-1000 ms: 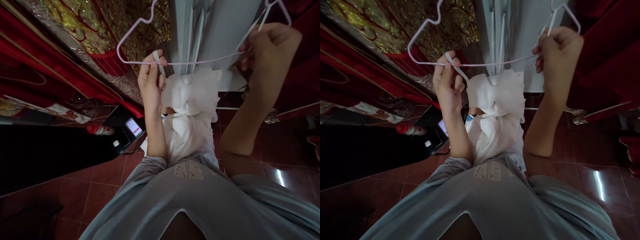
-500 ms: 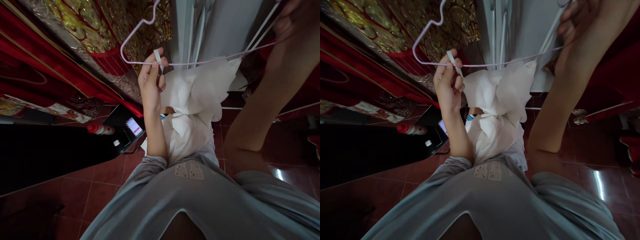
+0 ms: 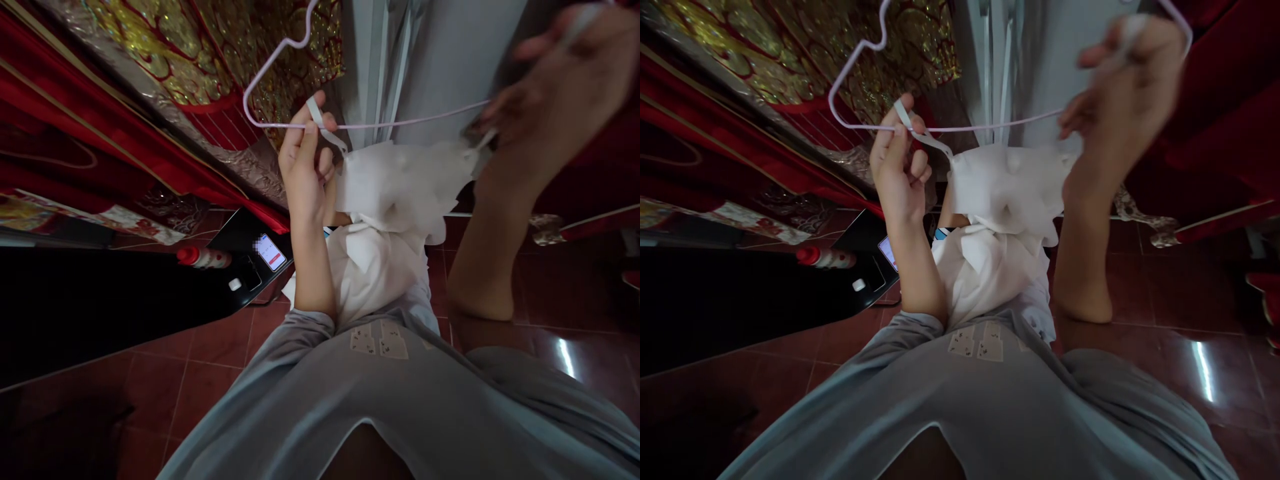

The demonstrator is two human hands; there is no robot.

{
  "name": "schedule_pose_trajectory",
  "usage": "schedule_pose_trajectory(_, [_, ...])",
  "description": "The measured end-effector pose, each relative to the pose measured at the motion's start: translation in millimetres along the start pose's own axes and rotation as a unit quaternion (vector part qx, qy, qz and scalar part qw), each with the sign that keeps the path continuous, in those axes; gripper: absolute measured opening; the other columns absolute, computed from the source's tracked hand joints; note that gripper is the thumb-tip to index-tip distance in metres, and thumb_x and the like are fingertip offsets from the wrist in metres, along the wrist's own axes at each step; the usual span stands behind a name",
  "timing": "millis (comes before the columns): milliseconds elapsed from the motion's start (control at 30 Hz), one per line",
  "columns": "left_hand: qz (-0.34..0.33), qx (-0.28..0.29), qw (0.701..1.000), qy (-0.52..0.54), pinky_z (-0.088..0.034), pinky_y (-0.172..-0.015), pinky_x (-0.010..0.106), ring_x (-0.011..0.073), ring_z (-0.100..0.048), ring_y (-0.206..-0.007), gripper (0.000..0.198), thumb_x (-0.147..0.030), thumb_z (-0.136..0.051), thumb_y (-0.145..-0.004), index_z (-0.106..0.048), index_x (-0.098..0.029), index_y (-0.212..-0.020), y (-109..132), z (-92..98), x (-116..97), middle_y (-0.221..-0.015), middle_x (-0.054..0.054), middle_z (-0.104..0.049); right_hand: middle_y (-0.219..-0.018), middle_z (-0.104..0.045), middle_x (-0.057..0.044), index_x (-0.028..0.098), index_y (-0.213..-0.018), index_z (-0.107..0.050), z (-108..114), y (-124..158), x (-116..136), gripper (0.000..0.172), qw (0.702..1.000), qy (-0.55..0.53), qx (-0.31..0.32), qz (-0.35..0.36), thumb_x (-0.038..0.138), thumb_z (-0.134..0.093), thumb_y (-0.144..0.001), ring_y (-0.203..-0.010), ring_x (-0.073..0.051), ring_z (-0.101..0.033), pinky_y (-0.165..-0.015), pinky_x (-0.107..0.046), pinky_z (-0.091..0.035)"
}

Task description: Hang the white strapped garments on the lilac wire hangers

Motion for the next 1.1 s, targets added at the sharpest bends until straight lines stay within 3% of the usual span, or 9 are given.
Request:
schedule_pose_trajectory(100, [-0.002,-0.006,1.0,0.007,-0.032,-0.043,0.029,0.0137,-0.035,-0.047,0.019,-0.042,-0.062,-0.099,-0.072,-0.031,-0.112,0,-1.5,2,-0.095,0.005,-0.06,-0.108,-0.06,0.0,0.025,-0.111,-0.054,-54,19,19,0.036,0.994,0.057,0.088,0.01,0.011,-0.053,-0.079,-0.076,-0.008,-0.058,-0.051,-0.019,-0.036])
schedule_pose_trajectory(167, [0.008,-0.03,0.999,-0.003,-0.028,-0.04,0.028,0.0147,-0.031,-0.045,0.017,-0.035,-0.056,-0.102,-0.071,-0.032,-0.11,1,-4.3,2,-0.094,0.004,-0.06,-0.094,-0.061,0.001,0.023,-0.109,-0.056,-66,23,22,0.035,0.992,0.077,0.103,-0.01,0.009,-0.056,-0.077,-0.07,-0.008,-0.058,-0.05,-0.02,-0.034])
schedule_pose_trajectory(367, [0.016,-0.087,0.995,0.046,-0.02,-0.039,0.028,0.0151,-0.023,-0.041,0.035,-0.009,-0.043,-0.1,-0.068,-0.031,-0.109,3,-12.1,-6,-0.091,0.002,-0.063,-0.073,-0.05,0.002,0.018,-0.1,-0.062,-47,15,18,0.027,0.998,0.03,0.043,0.038,0.01,-0.053,-0.076,-0.061,-0.008,-0.061,-0.045,-0.02,-0.028])
schedule_pose_trajectory(500, [-0.018,-0.144,0.987,0.063,-0.02,-0.038,0.028,0.013,-0.026,-0.041,0.042,0.003,-0.038,-0.096,-0.065,-0.026,-0.11,2,4.9,-10,-0.093,0.002,-0.066,-0.072,-0.054,0.003,0.022,-0.094,-0.061,-44,11,22,0.018,0.995,0.09,0.035,0.006,0.013,-0.06,-0.078,-0.058,-0.008,-0.058,-0.047,-0.022,-0.029])
schedule_pose_trajectory(667, [-0.127,-0.195,0.969,-0.082,-0.043,-0.053,0.028,0.0155,-0.061,-0.071,0.041,0.001,-0.04,-0.099,-0.065,-0.026,-0.117,-1,44.9,-7,-0.125,0.0,-0.065,-0.065,-0.052,0.003,0.027,-0.094,-0.059,-48,15,17,0.025,0.994,0.102,0.018,-0.029,0.011,-0.065,-0.077,-0.059,-0.011,-0.057,-0.052,-0.025,-0.039])
schedule_pose_trajectory(767, [-0.191,-0.232,0.942,-0.152,-0.055,-0.072,0.032,0.0219,-0.065,-0.1,0.024,-0.017,-0.049,-0.103,-0.066,-0.025,-0.117,-4,64.3,-1,-0.132,0.001,-0.06,-0.061,-0.045,0.003,0.026,-0.094,-0.06,-49,18,11,0.03,0.997,0.07,0.012,-0.019,0.003,-0.06,-0.074,-0.061,-0.012,-0.057,-0.059,-0.025,-0.045])
schedule_pose_trajectory(833, [-0.225,-0.216,0.934,-0.171,-0.055,-0.093,0.038,0.0267,-0.056,-0.122,0.017,-0.032,-0.061,-0.1,-0.067,-0.027,-0.115,-7,70.4,1,-0.136,0.001,-0.057,-0.061,-0.044,0.004,0.024,-0.095,-0.061,-50,19,9,0.03,0.998,0.061,0.011,-0.015,0.002,-0.058,-0.075,-0.062,-0.011,-0.057,-0.062,-0.025,-0.047])
schedule_pose_trajectory(933, [-0.268,-0.122,0.942,-0.161,-0.04,-0.114,0.043,0.0284,-0.04,-0.138,0.032,-0.043,-0.079,-0.089,-0.069,-0.027,-0.114,-14,68.1,-5,-0.134,0.001,-0.059,-0.064,-0.047,0.004,0.022,-0.096,-0.06,-49,21,13,0.028,0.997,0.073,0.012,-0.009,0.003,-0.057,-0.077,-0.063,-0.008,-0.056,-0.061,-0.022,-0.046])
schedule_pose_trajectory(1100, [-0.213,0.027,0.963,-0.163,-0.038,-0.117,0.044,0.0291,-0.048,-0.132,0.045,-0.044,-0.088,-0.082,-0.068,-0.024,-0.117,-36,48.8,-28,-0.13,0.001,-0.063,-0.083,-0.061,0.001,0.019,-0.095,-0.06,-41,19,18,0.027,0.995,0.099,0.02,-0.012,0.002,-0.059,-0.074,-0.065,-0.004,-0.055,-0.048,-0.016,-0.031])
Point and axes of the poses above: each hand's wrist, its own y-axis away from the middle knuckle, its own z-axis out of the back of the hand, x = y × z, the point moved 1 cm from there along -y, towards the middle knuckle
